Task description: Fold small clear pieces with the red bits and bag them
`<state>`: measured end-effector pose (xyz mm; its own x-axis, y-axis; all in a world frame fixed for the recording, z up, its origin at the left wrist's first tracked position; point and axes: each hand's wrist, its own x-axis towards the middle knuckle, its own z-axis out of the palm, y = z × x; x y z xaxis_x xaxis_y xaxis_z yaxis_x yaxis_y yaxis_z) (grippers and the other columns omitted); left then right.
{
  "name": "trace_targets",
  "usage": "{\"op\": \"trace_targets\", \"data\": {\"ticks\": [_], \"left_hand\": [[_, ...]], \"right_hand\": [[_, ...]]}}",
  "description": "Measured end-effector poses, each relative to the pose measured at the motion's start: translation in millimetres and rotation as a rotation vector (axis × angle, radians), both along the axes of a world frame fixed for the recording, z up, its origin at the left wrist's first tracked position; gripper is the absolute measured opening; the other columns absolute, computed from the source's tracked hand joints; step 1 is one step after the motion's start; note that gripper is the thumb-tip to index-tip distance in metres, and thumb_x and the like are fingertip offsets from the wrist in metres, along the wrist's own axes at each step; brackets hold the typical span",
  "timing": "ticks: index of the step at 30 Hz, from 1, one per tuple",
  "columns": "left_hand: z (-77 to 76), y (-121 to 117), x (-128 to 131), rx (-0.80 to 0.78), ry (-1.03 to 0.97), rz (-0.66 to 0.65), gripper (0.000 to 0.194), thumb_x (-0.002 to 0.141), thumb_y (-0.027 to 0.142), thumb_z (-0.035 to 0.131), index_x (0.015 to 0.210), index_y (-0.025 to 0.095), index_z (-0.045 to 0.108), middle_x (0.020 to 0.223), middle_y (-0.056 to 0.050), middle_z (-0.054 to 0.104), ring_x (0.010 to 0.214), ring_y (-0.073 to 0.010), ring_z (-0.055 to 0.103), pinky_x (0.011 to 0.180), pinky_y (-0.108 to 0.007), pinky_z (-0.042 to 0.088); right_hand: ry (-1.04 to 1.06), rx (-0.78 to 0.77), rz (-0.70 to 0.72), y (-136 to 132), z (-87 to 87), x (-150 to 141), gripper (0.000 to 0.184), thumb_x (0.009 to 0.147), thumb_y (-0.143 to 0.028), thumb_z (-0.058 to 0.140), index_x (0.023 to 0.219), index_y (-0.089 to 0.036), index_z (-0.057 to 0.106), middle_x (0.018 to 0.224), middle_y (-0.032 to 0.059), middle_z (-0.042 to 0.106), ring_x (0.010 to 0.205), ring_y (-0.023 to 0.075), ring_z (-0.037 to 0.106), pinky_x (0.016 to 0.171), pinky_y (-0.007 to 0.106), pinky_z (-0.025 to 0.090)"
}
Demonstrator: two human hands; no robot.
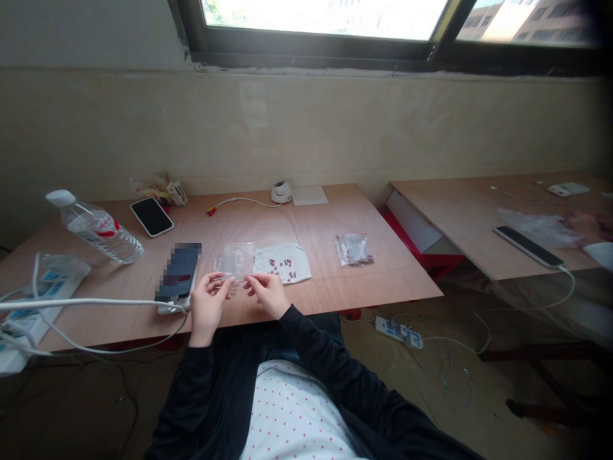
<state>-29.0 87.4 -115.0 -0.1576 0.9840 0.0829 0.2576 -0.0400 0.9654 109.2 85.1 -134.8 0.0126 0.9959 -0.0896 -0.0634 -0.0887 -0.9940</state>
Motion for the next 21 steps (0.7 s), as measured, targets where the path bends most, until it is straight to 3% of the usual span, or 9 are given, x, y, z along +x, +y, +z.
{"op": "trace_targets", "data": {"ticks": [3, 6, 8, 9, 11, 15, 17, 21], "left_hand": [[-2.1, -0.9, -4.7, 0.049, 0.298, 0.141, 0.039, 0.069, 0.038, 0.063, 0.097, 0.014, 0.052, 0.085, -0.008, 0.061, 0.067, -0.0178, 0.061, 0.061, -0.030, 0.049], [9.9, -16.5, 4.2, 0.110, 0.686, 0.196, 0.024, 0.076, 0.034, 0.054, 0.092, 0.016, 0.053, 0.097, -0.012, 0.057, 0.083, -0.0231, 0.059, 0.070, -0.034, 0.046], [22.5, -34.6, 15.2, 0.049, 0.792, -0.042, 0.016, 0.081, 0.033, 0.045, 0.083, 0.019, 0.054, 0.087, -0.007, 0.058, 0.078, -0.0218, 0.059, 0.067, -0.031, 0.045], [28.5, -44.8, 20.5, 0.008, 0.809, -0.220, 0.017, 0.083, 0.031, 0.041, 0.085, 0.019, 0.053, 0.082, -0.005, 0.059, 0.074, -0.0204, 0.060, 0.064, -0.029, 0.043], [37.1, -65.2, 28.1, -0.099, 0.852, -0.417, 0.020, 0.085, 0.031, 0.038, 0.093, 0.019, 0.051, 0.076, -0.004, 0.058, 0.068, -0.0198, 0.059, 0.059, -0.028, 0.041], [36.3, -95.6, 25.4, -0.257, 0.942, -0.819, 0.024, 0.081, 0.042, 0.044, 0.082, 0.019, 0.051, 0.074, -0.003, 0.057, 0.069, -0.0209, 0.057, 0.062, -0.029, 0.040], [29.5, -104.1, 18.3, -0.271, 0.926, -0.901, 0.028, 0.082, 0.045, 0.042, 0.081, 0.019, 0.052, 0.080, -0.004, 0.057, 0.076, -0.0216, 0.055, 0.068, -0.031, 0.041], [14.7, -111.0, 7.0, -0.203, 0.869, -0.883, 0.021, 0.086, 0.033, 0.036, 0.079, 0.020, 0.051, 0.092, -0.005, 0.053, 0.087, -0.0199, 0.050, 0.078, -0.033, 0.039]], "right_hand": [[-0.218, -0.007, 0.034, 12.3, -5.8, -9.9, 0.033, 0.081, -0.037, 0.050, 0.071, -0.011, 0.067, 0.059, 0.0033, 0.063, 0.042, 0.0075, 0.049, 0.043, 0.019, 0.038], [-0.473, 0.068, 0.053, 18.9, -14.3, -15.2, 0.033, 0.079, -0.036, 0.054, 0.061, -0.012, 0.067, 0.049, 0.0019, 0.058, 0.046, 0.0090, 0.048, 0.048, 0.020, 0.035], [-0.550, 0.082, 0.072, 20.5, -19.7, -17.4, 0.030, 0.078, -0.036, 0.057, 0.063, -0.013, 0.068, 0.050, 0.0019, 0.058, 0.050, 0.0099, 0.049, 0.049, 0.020, 0.034], [-0.564, 0.073, 0.083, 20.7, -21.8, -18.1, 0.029, 0.077, -0.036, 0.058, 0.065, -0.013, 0.069, 0.052, 0.0020, 0.059, 0.050, 0.0100, 0.049, 0.049, 0.020, 0.033], [-0.579, 0.054, 0.085, 19.7, -24.3, -18.6, 0.030, 0.076, -0.039, 0.059, 0.065, -0.013, 0.069, 0.053, 0.0021, 0.059, 0.050, 0.0099, 0.048, 0.049, 0.020, 0.033], [-0.580, 0.083, 0.049, 10.4, -21.0, -14.0, 0.034, 0.076, -0.044, 0.058, 0.064, -0.014, 0.068, 0.050, 0.0001, 0.055, 0.048, 0.0089, 0.045, 0.049, 0.020, 0.031], [-0.550, 0.129, 0.030, 2.1, -17.5, -7.5, 0.035, 0.077, -0.046, 0.057, 0.064, -0.014, 0.066, 0.048, -0.0017, 0.052, 0.047, 0.0084, 0.044, 0.049, 0.020, 0.030], [-0.431, 0.183, -0.002, -15.0, -14.9, 16.6, 0.038, 0.079, -0.046, 0.052, 0.063, -0.014, 0.063, 0.047, -0.0037, 0.046, 0.046, 0.0077, 0.040, 0.047, 0.020, 0.028]]}}
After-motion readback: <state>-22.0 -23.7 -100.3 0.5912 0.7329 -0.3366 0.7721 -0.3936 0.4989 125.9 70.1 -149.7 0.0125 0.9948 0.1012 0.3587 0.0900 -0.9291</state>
